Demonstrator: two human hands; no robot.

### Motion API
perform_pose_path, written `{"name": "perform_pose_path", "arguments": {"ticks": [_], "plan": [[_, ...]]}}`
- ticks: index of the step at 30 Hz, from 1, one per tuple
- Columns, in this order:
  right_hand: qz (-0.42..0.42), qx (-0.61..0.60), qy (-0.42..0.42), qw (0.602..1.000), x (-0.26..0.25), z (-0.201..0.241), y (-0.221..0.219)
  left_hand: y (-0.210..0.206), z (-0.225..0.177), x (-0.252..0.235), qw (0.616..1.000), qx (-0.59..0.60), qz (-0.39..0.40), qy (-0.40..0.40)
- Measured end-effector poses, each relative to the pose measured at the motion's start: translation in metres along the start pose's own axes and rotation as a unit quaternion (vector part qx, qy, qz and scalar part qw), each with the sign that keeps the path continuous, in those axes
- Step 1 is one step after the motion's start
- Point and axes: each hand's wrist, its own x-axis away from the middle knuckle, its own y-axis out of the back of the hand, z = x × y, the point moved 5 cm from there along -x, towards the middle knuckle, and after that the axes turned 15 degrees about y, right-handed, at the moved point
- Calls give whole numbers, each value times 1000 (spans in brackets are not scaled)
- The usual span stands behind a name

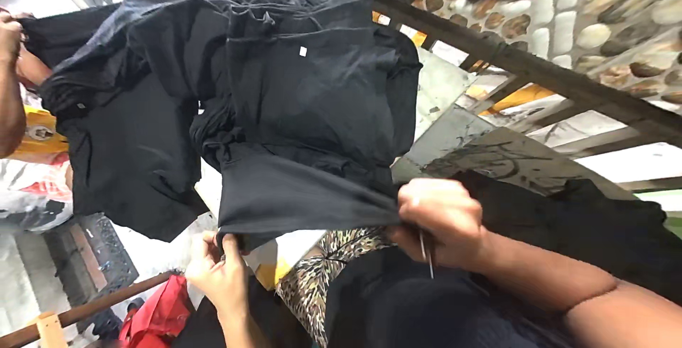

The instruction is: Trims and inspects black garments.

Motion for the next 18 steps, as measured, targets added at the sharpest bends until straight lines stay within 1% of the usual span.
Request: {"name": "perform_pose_path", "arguments": {"ticks": [1, 2, 3, 4, 5, 6, 7, 8, 10, 11, 12, 13, 14, 15, 16, 17, 18], "plan": [[1, -63, 14, 998, -3, 12, -6, 2, 1, 0, 999, 22, -7, 24], [13, -157, 27, 987, -4, 23, -16, 4, 4, -2, 997, 57, -11, 53], [38, -260, 40, 964, -4, 34, -27, 8, 7, -5, 992, 96, -16, 81], [74, -352, 54, 931, -4, 42, -37, 14, 10, -7, 986, 126, -23, 106], [103, -414, 66, 902, -3, 46, -44, 19, 15, -9, 980, 144, -28, 131], [112, -441, 69, 888, -3, 44, -47, 23, 22, -10, 975, 151, -31, 158], [99, -441, 66, 889, -4, 38, -45, 26, 28, -9, 971, 153, -30, 182], [72, -398, 71, 912, -6, 29, -40, 26, 34, -7, 968, 151, -26, 199], [32, -183, 99, 978, -10, 19, -30, 20, 39, 0, 964, 157, -17, 215], [27, -76, 98, 992, -12, 17, -26, 16, 37, 3, 962, 173, -16, 210], [18, -4, 80, 997, -14, 15, -21, 14, 33, 6, 961, 192, -17, 196], [3, 29, 54, 998, -18, 11, -12, 14, 26, 8, 963, 206, -14, 174], [-14, 24, 33, 999, -21, 8, -2, 14, 19, 8, 965, 213, -6, 151], [-23, -16, 23, 999, -25, 7, 5, 13, 14, 8, 966, 221, 4, 134], [-20, -94, 26, 995, -27, 10, 8, 12, 13, 7, 965, 232, 12, 125], [-6, -194, 36, 980, -28, 15, 6, 12, 14, 4, 961, 247, 19, 124], [17, -289, 42, 956, -29, 19, 2, 12, 18, 1, 957, 259, 25, 126]]}}
